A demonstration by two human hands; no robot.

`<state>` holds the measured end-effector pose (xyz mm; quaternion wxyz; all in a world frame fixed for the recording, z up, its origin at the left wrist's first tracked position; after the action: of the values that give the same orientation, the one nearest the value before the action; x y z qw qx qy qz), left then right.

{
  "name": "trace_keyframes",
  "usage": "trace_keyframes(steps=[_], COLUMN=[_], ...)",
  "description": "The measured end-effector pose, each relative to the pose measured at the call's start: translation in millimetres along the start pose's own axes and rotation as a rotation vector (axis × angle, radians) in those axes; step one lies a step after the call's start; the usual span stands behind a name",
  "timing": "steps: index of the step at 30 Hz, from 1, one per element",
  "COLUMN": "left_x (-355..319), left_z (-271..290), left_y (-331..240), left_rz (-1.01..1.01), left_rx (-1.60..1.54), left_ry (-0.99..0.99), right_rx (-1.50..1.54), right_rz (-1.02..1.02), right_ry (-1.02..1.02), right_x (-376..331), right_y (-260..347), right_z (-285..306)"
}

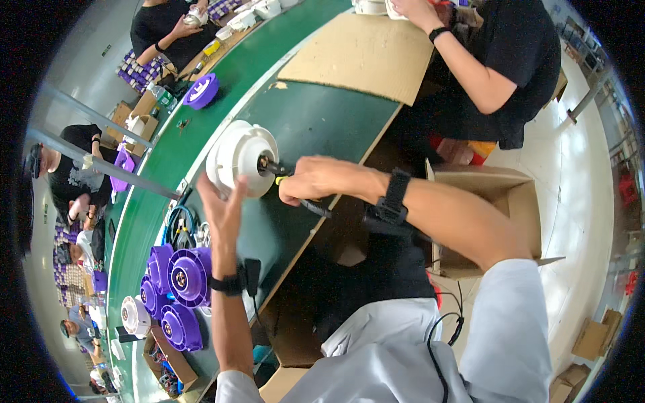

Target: Assembling smoke detector components at a factory workstation.

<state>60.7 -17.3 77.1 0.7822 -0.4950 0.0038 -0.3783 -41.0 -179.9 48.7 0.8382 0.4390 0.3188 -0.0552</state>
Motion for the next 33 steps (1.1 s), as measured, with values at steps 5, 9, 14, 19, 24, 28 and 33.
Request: trace_keyframes(steps=[5, 9, 14, 19, 24, 28, 33], left_x=[-8, 14, 67, 53, 13, 27, 55], left_z=[5, 24, 17, 27, -9, 9, 23], left_y=[-27, -75, -63, -45, -39, -61, -103], left_rz=[0.158, 0.028, 0.298, 0.095, 0.021, 0.006, 0.056], left_rx=[0.067, 0.244, 0.464, 0.035, 0.185, 0.208, 0.673], left_ry=[0.008, 0.056, 0.366, 0.119, 0.139, 0.164, 0.336], right_rx=[0.479, -0.052, -0.779, -0.351, 0.844, 0.862, -0.769], right_rz=[0.122, 0.207, -0.008, -0.048, 0.149, 0.284, 0.030], right_ry=[0.185, -0.196, -0.637, -0.515, 0.249, 0.325, -0.753], right_x=[19, -7, -35, -17, 19, 9, -51], right_y=[-25, 6, 39, 5, -42, -24, 41], right_z=[-30, -4, 16, 38, -16, -27, 23])
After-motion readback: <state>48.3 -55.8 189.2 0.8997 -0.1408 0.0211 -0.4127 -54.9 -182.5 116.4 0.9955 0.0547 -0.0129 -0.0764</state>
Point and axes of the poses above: each hand's wrist, its own x-axis towards the middle knuckle, its own z-axis out of the back of the hand, y = z × x, the point moved 9 cm from there along x, towards the middle knuckle, and after that the axes turned 14 degrees about y, right-handed, at the moved point
